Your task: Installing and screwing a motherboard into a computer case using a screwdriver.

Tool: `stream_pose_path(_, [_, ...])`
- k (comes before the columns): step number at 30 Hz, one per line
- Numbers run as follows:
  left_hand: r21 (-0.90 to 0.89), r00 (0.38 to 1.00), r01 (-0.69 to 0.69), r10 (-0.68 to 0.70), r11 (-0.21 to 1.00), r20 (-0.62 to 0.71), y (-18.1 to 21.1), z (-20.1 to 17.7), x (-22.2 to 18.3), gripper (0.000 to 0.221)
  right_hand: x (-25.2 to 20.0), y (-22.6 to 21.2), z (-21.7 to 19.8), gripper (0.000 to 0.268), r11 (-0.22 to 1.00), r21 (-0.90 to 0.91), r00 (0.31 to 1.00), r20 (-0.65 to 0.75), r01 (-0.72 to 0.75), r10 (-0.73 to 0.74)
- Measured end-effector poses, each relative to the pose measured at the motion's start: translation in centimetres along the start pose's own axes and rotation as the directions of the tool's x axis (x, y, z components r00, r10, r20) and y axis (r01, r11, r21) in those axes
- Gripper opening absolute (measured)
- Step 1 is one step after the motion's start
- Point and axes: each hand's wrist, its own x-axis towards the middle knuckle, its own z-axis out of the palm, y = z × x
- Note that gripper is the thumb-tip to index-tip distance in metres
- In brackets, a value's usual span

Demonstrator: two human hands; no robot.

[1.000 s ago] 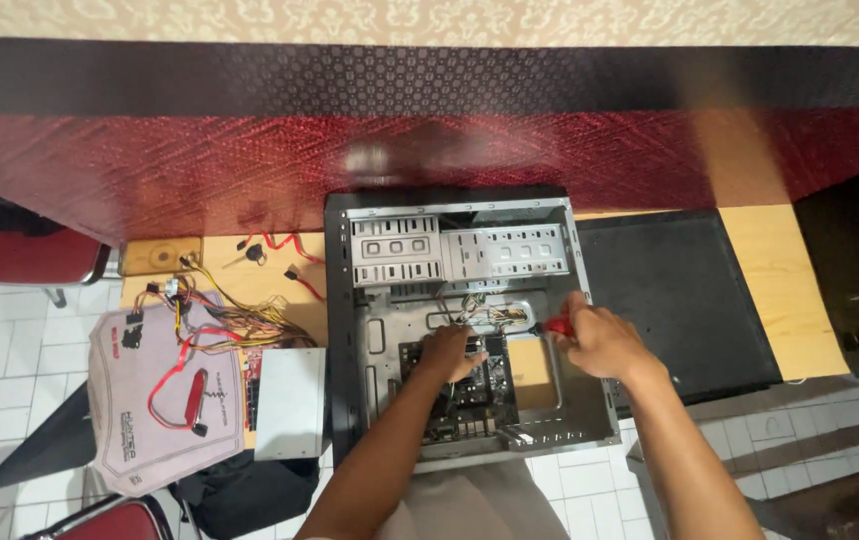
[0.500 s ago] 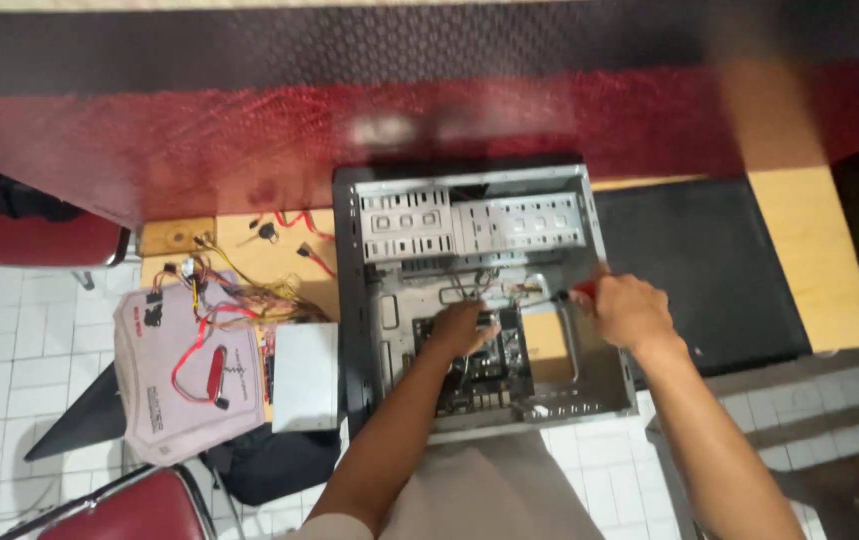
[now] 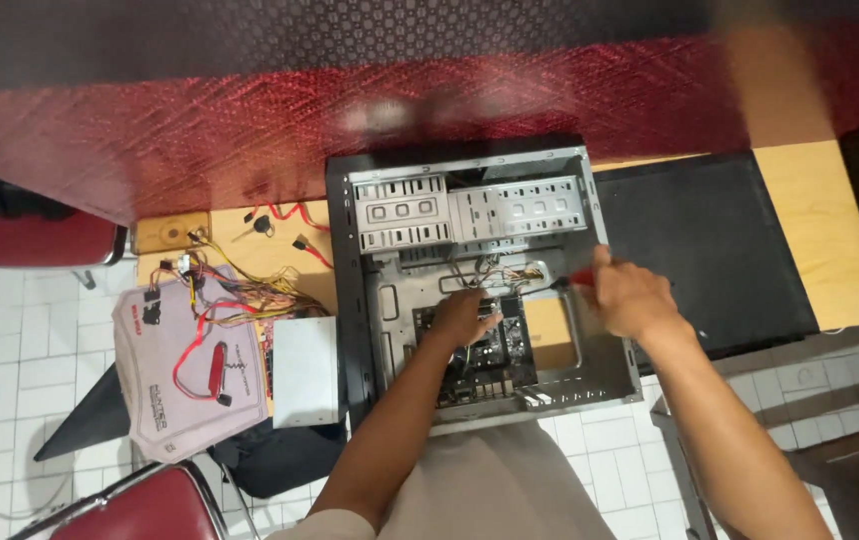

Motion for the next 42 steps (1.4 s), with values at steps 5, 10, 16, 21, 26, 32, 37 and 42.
stream_pose_path(5, [0.035, 1.0, -0.029, 0.029, 0.999, -0.006, -0.8, 0.4, 0.6, 0.066, -1.3, -0.4, -0.8, 0.056, 1.0, 0.006, 1.0, -0.023, 0.019, -0.018])
stream_pose_path(10, [0.043, 0.999, -0.029, 0.03, 0.999, -0.022, -1.4, 0.9, 0.9, 0.063, -0.2, -0.1, -0.7, 0.054, 1.0, -0.003, 0.999, -0.051, -0.002, 0.002])
stream_pose_path(16, [0.046, 0.998, -0.039, 0.04, 0.998, -0.041, -1.4, 0.7, 0.6, 0.059, -0.7, -0.1, -0.5, 0.063, 0.997, 0.008, 0.997, -0.01, 0.074, -0.074])
stream_pose_path(21, [0.052, 1.0, -0.025, 0.025, 0.998, -0.007, -0.9, 0.1, 0.4, 0.06, 0.7, 0.6, -0.1, 0.055, 0.998, -0.056, 0.997, -0.07, -0.024, 0.02])
stream_pose_path(26, [0.033, 1.0, -0.014, 0.014, 0.999, 0.002, -0.8, 0.3, 0.4, 0.061, 0.0, 0.5, -0.7, 0.052, 1.0, -0.001, 1.0, -0.007, 0.027, -0.027])
stream_pose_path(32, [0.031, 1.0, 0.007, -0.008, 0.999, 0.021, -1.0, 0.3, 0.4, 0.073, -1.1, -0.6, -1.2, 0.052, 0.999, 0.011, 0.999, -0.022, 0.046, -0.045])
stream_pose_path(37, [0.056, 0.998, 0.058, -0.06, 0.997, 0.035, -0.8, 0.6, 0.2, 0.077, -0.3, 0.1, -1.4, 0.046, 1.0, -0.028, 1.0, -0.028, -0.011, 0.011])
stream_pose_path(42, [0.101, 0.995, 0.059, -0.068, 0.993, 0.079, 0.1, -0.1, 0.1, 0.071, -1.1, -0.3, -1.1, 0.059, 0.997, 0.007, 0.997, -0.004, 0.071, -0.071])
